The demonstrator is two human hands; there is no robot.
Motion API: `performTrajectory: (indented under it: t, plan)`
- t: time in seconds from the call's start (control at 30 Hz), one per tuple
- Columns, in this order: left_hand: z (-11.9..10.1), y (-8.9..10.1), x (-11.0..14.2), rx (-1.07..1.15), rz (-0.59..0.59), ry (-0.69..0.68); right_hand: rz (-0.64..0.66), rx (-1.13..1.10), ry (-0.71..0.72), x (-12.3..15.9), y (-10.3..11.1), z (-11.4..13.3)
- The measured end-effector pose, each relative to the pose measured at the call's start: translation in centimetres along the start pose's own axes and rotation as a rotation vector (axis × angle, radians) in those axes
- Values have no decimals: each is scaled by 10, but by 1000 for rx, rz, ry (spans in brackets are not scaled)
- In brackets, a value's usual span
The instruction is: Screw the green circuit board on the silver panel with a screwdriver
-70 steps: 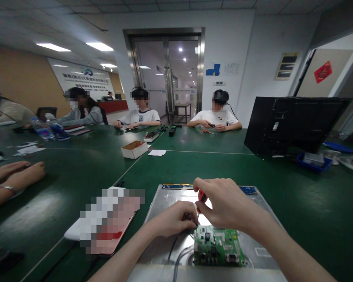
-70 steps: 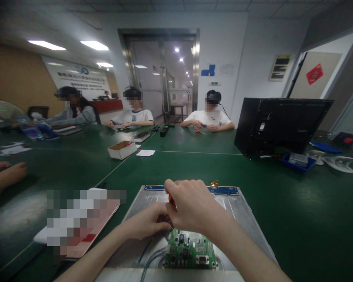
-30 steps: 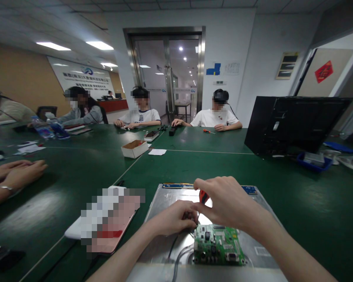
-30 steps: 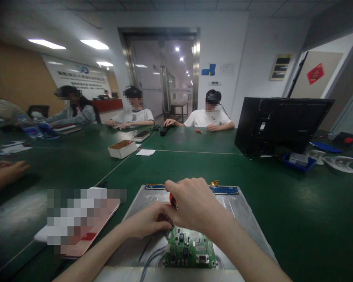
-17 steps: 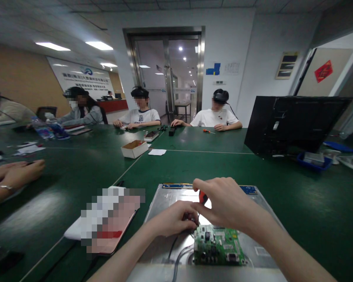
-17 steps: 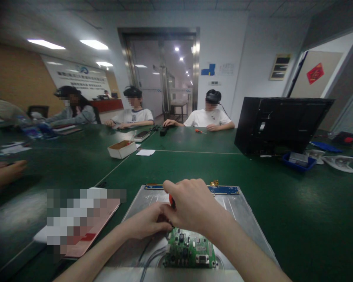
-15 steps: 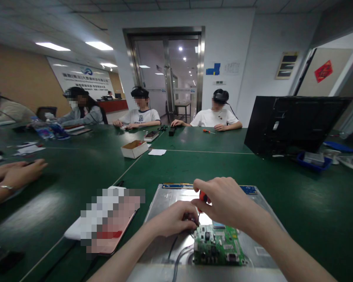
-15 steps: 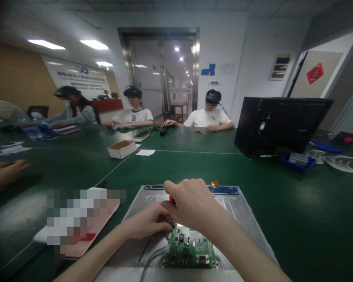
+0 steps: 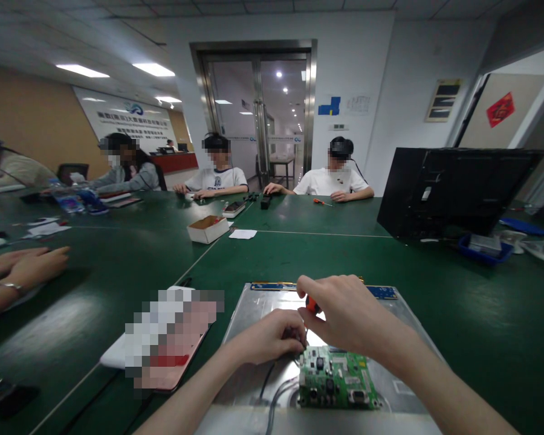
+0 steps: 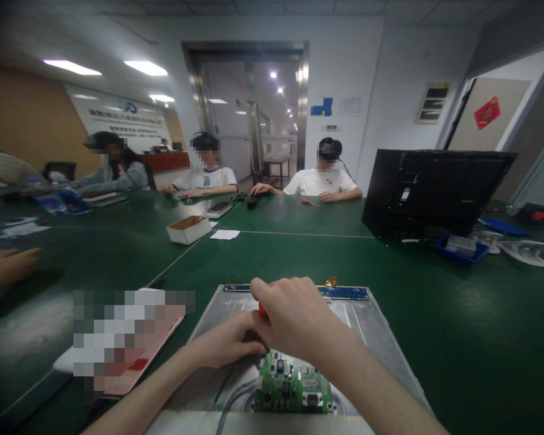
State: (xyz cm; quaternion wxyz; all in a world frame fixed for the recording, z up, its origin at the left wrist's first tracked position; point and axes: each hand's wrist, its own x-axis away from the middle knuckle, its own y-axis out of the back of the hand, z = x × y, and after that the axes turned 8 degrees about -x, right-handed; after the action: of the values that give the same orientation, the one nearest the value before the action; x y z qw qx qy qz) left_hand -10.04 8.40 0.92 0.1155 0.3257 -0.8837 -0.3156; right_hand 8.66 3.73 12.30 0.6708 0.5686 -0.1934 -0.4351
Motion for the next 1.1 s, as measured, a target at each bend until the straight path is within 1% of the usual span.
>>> performTrajectory:
  t: [0.13,0.27,0.43,0.63,0.93,1.1]
  plan:
    - [-2,1,0,-30,3,-2,11,-17,-5,1,0,0]
    - [-4,1,1,-41,-18,2,14,-65,19,3,3,-1]
    - [-2,3,0,-102,11,4,2,-72,29,3,1,-2]
    - [-2,3,0,-89,0,-6,-5,-70,15,1,-2,-3]
    - [-1,1,1,-55,-23,12,7,-74,1,1,6,-2]
    - [-2,2,3,-45,-14,36,18,-59,-12,2,8,-3]
